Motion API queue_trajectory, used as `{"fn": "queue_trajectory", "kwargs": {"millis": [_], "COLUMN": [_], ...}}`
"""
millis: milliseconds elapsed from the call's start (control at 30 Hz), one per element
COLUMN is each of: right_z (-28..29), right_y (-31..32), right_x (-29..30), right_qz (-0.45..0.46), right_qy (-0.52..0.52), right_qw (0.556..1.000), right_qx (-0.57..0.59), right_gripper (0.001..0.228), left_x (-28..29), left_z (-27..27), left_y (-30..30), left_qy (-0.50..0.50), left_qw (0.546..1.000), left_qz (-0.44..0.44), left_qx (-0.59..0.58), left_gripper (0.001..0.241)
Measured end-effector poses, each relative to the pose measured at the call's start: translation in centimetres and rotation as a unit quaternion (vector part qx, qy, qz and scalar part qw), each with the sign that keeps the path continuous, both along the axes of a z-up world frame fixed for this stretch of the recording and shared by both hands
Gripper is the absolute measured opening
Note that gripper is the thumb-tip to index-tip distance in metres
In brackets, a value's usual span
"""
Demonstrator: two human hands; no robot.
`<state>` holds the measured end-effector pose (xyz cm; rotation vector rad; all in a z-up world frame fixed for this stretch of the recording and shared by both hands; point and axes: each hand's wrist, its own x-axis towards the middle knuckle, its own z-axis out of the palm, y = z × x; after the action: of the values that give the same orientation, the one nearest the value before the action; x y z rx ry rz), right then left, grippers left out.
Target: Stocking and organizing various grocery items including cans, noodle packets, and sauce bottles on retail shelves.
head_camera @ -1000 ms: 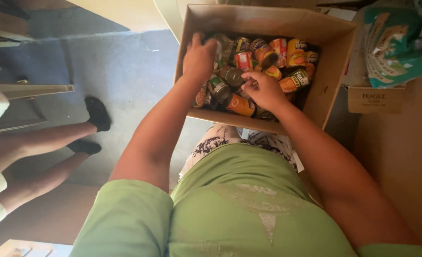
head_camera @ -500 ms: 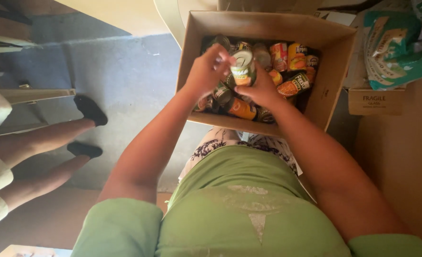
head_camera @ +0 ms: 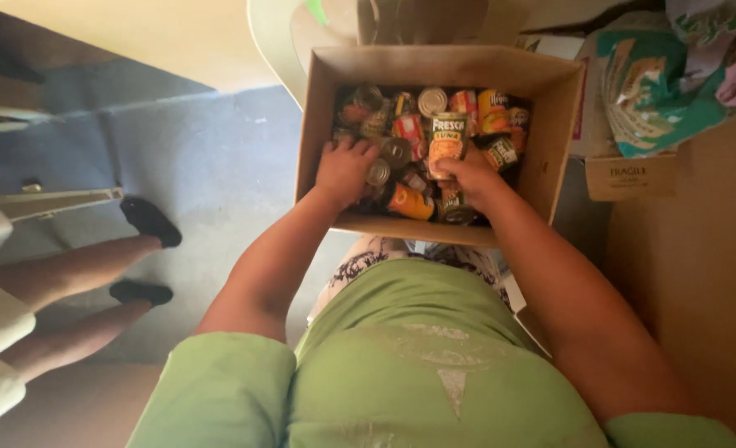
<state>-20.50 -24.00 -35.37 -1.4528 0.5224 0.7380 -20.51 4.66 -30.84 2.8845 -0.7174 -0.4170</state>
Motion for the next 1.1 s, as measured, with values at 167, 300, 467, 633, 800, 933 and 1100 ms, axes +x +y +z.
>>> {"fn": "queue_trajectory", "kwargs": {"millis": [167,300,467,633,800,933,1100], "right_z": [2.1,5.7,10.8,15.5,19.7,21.9,27.0], "right_y": [0.1,1.6,3.9,3.8,2.8,3.3,4.0], "right_x": [1.3,2.8,4.4,6.5,7.8,8.6,9.2], "right_qz": [-0.023,-0.043,-0.141,-0.115,-0.093,-0.078,-0.087], "right_qy": [-0.045,-0.051,-0.020,-0.074,-0.125,-0.175,-0.281], "right_qw": [0.999,0.993,0.958,0.896,0.913,0.923,0.909], "right_qx": [0.016,0.102,0.248,0.422,0.376,0.334,0.297], "right_gripper": [0.045,0.044,0.047,0.050,0.056,0.052,0.044], "left_x": [1.5,2.2,3.9,4.1,3.2,3.3,3.9], "left_z": [3.7,6.9,12.5,12.5,11.2,19.6,24.5], "left_y": [0.3,-0.8,-2.1,-1.3,-1.0,-3.1,-3.8], "left_qy": [0.064,0.078,0.202,0.272,0.335,0.323,0.219], "left_qw": [0.965,0.890,0.584,0.458,0.499,0.644,0.768], "left_qz": [0.168,0.260,0.342,0.372,0.341,0.231,0.116], "left_qx": [-0.189,-0.367,-0.708,-0.760,-0.723,-0.654,-0.591], "left_gripper": [0.073,0.063,0.054,0.043,0.046,0.076,0.079]}}
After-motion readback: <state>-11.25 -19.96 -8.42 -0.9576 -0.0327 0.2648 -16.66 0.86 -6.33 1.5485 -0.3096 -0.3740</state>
